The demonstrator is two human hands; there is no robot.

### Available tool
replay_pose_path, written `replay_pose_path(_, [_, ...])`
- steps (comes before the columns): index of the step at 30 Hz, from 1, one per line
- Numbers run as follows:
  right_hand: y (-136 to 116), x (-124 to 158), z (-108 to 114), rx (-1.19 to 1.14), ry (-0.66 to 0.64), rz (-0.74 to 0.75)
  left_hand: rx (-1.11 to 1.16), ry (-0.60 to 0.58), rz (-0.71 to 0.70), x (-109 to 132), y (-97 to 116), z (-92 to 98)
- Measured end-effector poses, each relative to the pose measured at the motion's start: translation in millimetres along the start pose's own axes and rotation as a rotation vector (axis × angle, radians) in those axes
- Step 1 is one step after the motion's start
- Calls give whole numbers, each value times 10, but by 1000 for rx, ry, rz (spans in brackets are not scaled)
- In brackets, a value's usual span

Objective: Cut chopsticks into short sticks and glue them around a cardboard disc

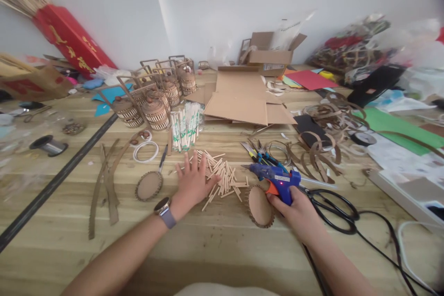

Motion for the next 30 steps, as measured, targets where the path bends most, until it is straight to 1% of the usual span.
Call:
replay_pose_path(1, [1, 2, -8, 12, -1, 5, 4, 5, 4, 0, -46, -22])
replay_pose_path(3, [23, -3, -36, 30, -13, 5, 43, 23, -51, -18, -42, -46])
replay_pose_path(6, [68, -19, -87, 11, -57, -8, 161, 22, -227, -36, 144, -23])
replay_pose_path(8, [86, -29, -92, -4, -64, -18, 213, -12, -307, -11, 283, 8])
replay_pose_path(11, [109, -46, -46, 6, -17, -48, 171, -81, -323, 60, 429, 17])
replay_pose_path(13, [118, -58, -17, 12, 7, -60, 134, -107, -346, 111, 527, 1])
replay_pose_path(15, [131, -74, 2, 6, 17, -68, 104, -107, -352, 139, 591, -20])
replay_pose_path(19, [200, -117, 31, -49, 20, -98, 93, -89, -336, 136, 637, -59])
replay_pose_path(22, [250, -142, 58, -88, 27, -111, 97, -60, -345, 119, 672, -49])
replay_pose_path(24, [276, -148, 80, -93, 43, -123, 104, -40, -379, 112, 719, -28])
replay_pose_path(25, [281, -148, 87, -93, 47, -127, 112, -33, -420, 113, 761, -19])
replay_pose_path(28, [258, -139, 94, -85, 50, -120, 147, -42, -655, 160, 959, -10])
replay_pose_path(30, [222, -127, 93, -69, 50, -110, 157, -56, -772, 198, 1037, -22])
Point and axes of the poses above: each hand's wrist, its own x-axis away from the middle knuckle, its own z-axis out of the back of the hand, y = z × x, the point moved 8 cm from there along -x, towards the middle knuckle, and after that the axes turned 11 degrees about -z, right-handed, at the moved point
